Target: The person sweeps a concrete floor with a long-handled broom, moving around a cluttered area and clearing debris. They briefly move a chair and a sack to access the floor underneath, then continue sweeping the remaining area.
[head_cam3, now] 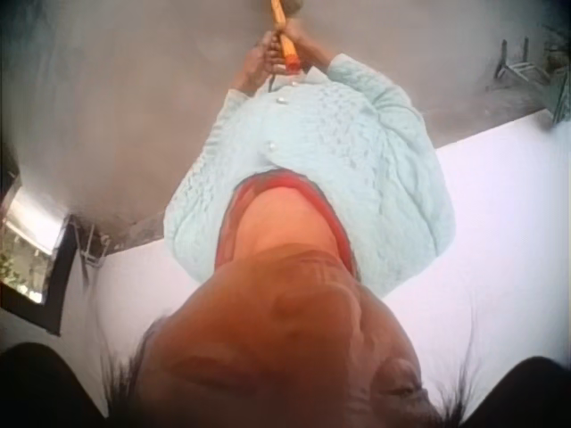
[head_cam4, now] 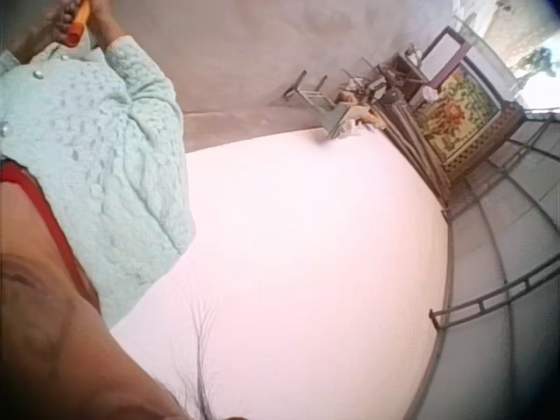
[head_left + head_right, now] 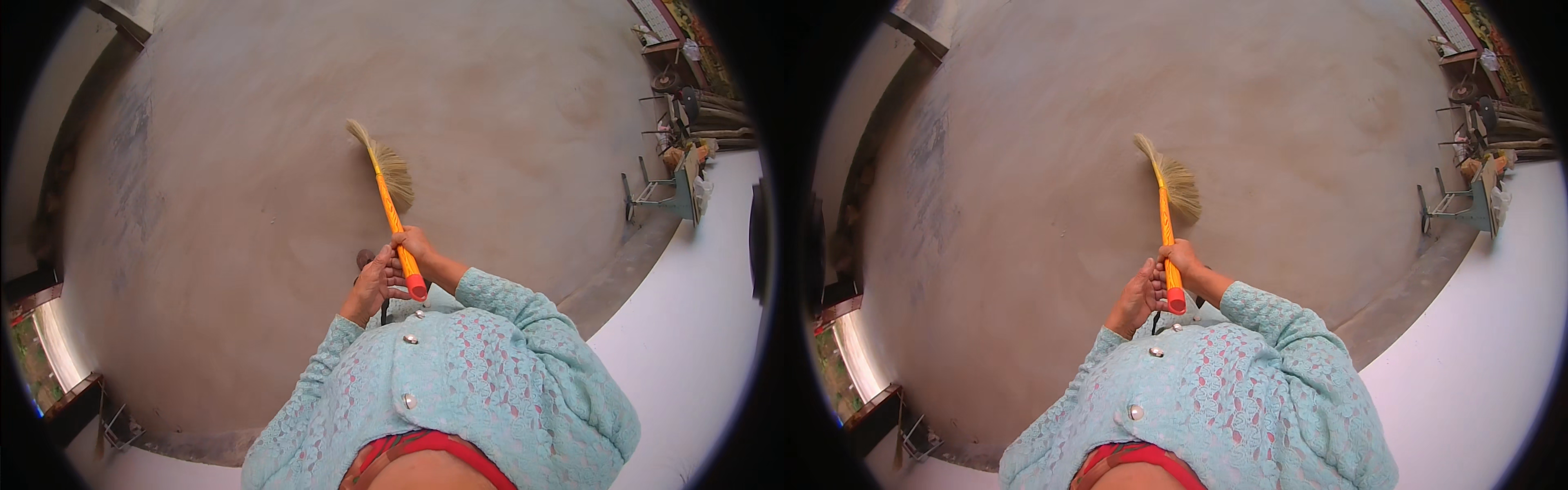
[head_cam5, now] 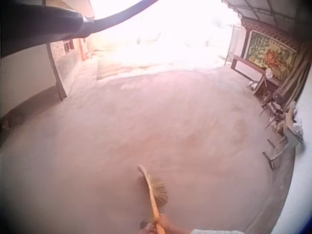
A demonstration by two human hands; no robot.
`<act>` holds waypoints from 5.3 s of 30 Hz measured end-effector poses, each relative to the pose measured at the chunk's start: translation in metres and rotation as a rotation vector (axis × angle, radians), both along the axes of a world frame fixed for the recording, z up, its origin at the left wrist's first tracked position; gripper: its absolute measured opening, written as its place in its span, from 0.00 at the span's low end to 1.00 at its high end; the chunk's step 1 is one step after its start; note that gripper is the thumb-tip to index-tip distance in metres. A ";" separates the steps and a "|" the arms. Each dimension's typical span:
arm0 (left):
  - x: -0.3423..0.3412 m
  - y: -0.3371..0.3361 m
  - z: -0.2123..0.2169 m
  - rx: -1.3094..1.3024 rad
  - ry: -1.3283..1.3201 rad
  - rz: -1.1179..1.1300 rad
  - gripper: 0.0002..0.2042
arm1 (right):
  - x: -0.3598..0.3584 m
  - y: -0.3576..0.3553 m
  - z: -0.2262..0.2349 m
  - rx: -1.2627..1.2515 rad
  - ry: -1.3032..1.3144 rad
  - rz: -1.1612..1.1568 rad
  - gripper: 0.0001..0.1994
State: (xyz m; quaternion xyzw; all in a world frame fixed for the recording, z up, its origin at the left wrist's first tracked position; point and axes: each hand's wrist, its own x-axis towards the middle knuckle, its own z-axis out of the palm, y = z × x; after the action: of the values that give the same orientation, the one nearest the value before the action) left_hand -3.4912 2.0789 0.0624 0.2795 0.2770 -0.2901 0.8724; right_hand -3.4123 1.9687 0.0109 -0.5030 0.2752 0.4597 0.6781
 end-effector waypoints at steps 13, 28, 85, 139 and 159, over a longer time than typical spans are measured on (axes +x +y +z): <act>0.084 -0.069 0.009 -0.046 0.037 -0.243 0.17 | 0.042 -0.107 -0.009 0.099 -0.344 -0.072 0.34; 0.225 -0.329 -0.031 -0.099 0.175 -0.776 0.12 | 0.057 -0.506 -0.070 -0.510 -0.009 -0.224 0.25; 0.449 -0.427 0.018 0.247 0.260 0.100 0.08 | 0.284 -0.803 -0.056 -0.399 0.043 -0.455 0.23; 0.612 -0.575 0.102 0.267 0.051 -0.132 0.26 | 0.360 -0.953 -0.076 -0.372 -0.251 -0.206 0.20; 0.731 -0.763 -0.118 -0.321 0.281 -0.178 0.09 | 0.331 -0.944 -0.012 -0.446 0.076 -0.678 0.33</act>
State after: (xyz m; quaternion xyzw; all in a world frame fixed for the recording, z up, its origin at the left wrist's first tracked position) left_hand -2.7602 1.3155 -0.0557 0.1174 0.3205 -0.4424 0.8293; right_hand -3.0813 1.0243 -0.0010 -0.5014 0.5432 0.1572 0.6549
